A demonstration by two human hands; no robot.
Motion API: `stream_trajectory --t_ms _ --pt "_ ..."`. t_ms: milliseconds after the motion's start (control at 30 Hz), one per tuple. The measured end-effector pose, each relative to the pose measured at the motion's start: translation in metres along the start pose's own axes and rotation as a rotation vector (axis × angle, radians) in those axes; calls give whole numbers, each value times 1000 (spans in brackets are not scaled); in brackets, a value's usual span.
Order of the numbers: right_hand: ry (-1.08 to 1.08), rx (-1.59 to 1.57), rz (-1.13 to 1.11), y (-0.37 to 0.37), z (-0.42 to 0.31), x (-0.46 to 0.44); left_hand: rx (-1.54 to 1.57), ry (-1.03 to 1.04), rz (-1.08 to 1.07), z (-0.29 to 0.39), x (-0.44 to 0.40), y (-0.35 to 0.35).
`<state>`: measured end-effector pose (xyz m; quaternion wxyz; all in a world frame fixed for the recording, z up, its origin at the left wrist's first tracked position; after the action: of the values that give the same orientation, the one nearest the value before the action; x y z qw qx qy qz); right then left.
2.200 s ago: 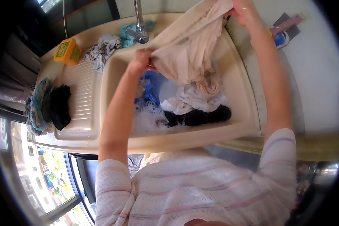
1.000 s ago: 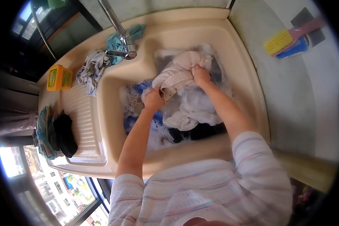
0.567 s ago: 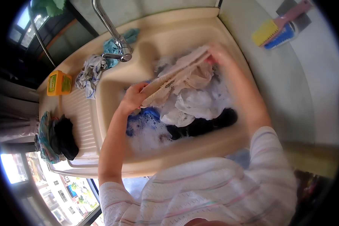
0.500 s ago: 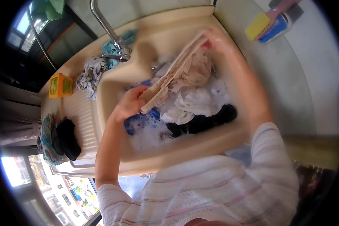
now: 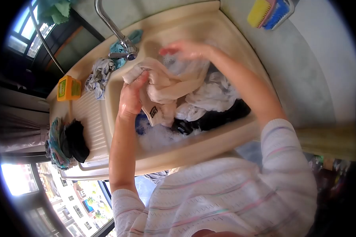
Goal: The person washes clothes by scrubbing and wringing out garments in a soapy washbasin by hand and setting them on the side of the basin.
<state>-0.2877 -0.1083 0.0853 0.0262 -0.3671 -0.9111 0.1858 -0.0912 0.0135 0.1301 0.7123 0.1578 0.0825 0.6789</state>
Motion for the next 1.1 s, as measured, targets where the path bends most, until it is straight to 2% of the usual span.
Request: stream_trajectory --t_ms 67,133,200,267,333,367,433,467,567,633,667,767,800,867,900,933,1033,1100 --pt "215 354 -96 19 73 3 -56 84 -9 19 6 6" --pt "406 879 -227 27 150 14 -3 134 -78 38 15 5" --pt "531 363 -67 25 151 45 -26 175 -96 52 20 -6" --pt "425 427 75 8 127 56 -97 251 -66 52 19 -32" --pt "466 -36 418 -30 122 65 -88 297 -63 47 23 -51" --pt "382 -190 519 -49 102 73 -45 306 -72 45 28 -56" --pt "242 -480 719 -79 77 83 312 156 -61 46 33 -45" --pt "184 -613 819 -89 76 83 397 119 -33 36 32 -49" --pt "162 -828 960 -95 83 79 387 -11 275 -24 8 -84" --pt "435 -663 919 -91 106 78 550 -203 125 -73 -25 -94" --pt "564 -576 893 -89 122 77 516 -206 162 -91 -38 -94" --pt "639 221 791 -93 166 70 464 -259 236 -149 -71 -100" --pt "575 148 747 -98 191 65 453 -287 251 -165 -80 -102" --pt "333 205 918 -86 240 45 372 -365 366 -185 -92 -101" --pt "409 378 776 -62 213 36 331 -405 420 -196 -97 -98" --pt "479 548 626 -32 179 29 272 -361 425 -208 -102 -94" --pt "565 592 106 12 194 13 179 -322 294 -219 -114 -82" --pt "737 405 240 -21 178 20 410 -413 301 -225 -113 -89"
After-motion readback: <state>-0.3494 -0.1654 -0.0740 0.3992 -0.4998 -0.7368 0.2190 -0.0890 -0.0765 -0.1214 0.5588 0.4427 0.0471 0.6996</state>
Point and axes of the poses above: each hand's wrist, its own x-axis away from the middle knuckle, its own y-axis out of the palm, z = x × y, the point moved 2 cm from there along -x, towards the middle knuckle, and after that the axes turned 4 degrees about y, right-handed, at the moved point
